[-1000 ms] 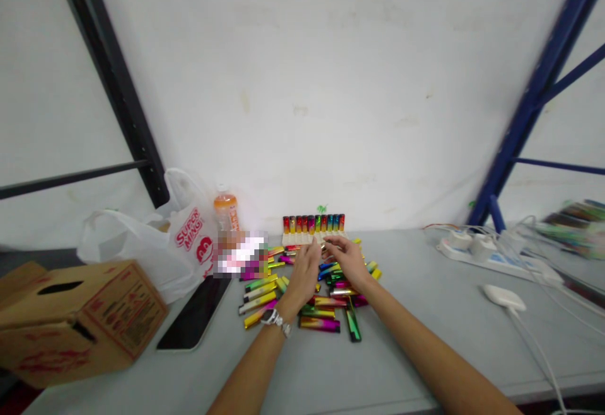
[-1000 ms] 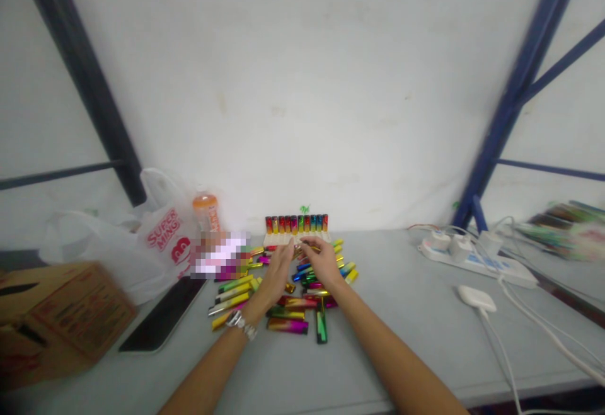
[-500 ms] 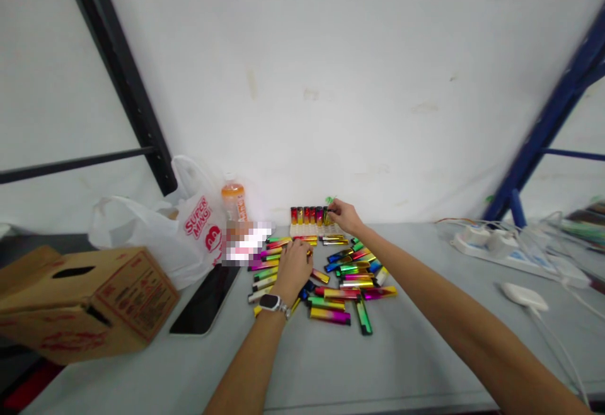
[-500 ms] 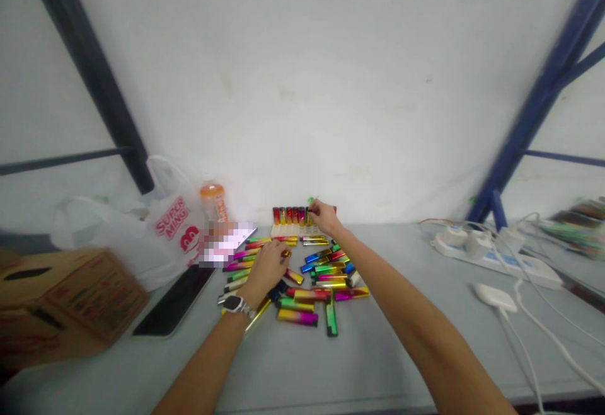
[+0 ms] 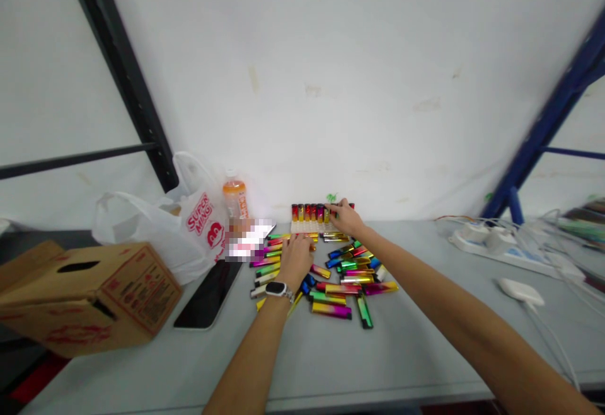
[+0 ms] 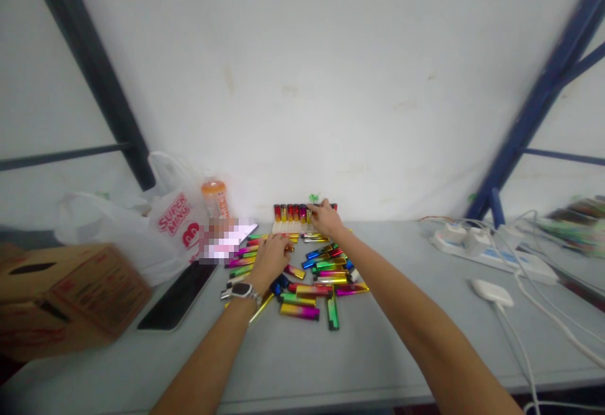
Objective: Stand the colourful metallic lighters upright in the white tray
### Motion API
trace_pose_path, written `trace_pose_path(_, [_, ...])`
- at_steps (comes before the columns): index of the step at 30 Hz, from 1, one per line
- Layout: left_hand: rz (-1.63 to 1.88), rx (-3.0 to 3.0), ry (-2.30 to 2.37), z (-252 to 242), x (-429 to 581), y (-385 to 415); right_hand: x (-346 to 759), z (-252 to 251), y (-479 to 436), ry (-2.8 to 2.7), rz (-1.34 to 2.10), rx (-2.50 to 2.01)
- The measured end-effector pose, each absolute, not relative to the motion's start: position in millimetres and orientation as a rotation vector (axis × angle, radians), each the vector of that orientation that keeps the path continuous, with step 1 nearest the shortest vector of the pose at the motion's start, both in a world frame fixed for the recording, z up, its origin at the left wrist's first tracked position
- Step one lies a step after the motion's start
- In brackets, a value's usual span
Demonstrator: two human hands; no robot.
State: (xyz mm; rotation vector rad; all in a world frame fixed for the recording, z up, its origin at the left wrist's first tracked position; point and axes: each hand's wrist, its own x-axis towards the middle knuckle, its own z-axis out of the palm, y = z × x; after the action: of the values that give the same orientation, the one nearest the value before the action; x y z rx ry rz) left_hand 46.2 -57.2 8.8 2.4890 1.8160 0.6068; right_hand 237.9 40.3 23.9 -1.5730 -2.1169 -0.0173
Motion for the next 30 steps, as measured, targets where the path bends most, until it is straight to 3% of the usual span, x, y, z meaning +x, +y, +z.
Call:
trace_pose_path(4, [0.860,2.437,1.636,8,45,-51,235,14,17,-1.977,0.005,-1.458])
trace_pose_path(9, [1.368,1.944,1.094,14,57,-54,226,15,-29,-1.752,0.371,-1.190])
trace_pose_path(13, [1.470,1.568,0.832,18,71,-64,216,22,-63,-1.648,0.815,-1.051])
trace_pose_path(18, [1.567,1.493,0.841,18,70,-65,215,23,-77,-1.343,1.177,-0.906])
trace_pose_path(25, [1.141,2.079,1.011,10,65,-68,219,16,-73,-1.251,0.923,-0.844])
trace_pose_path(30, [1.151,2.227,1.049,15,63,-75,210,14,-80,-1.283,0.899,-0.790])
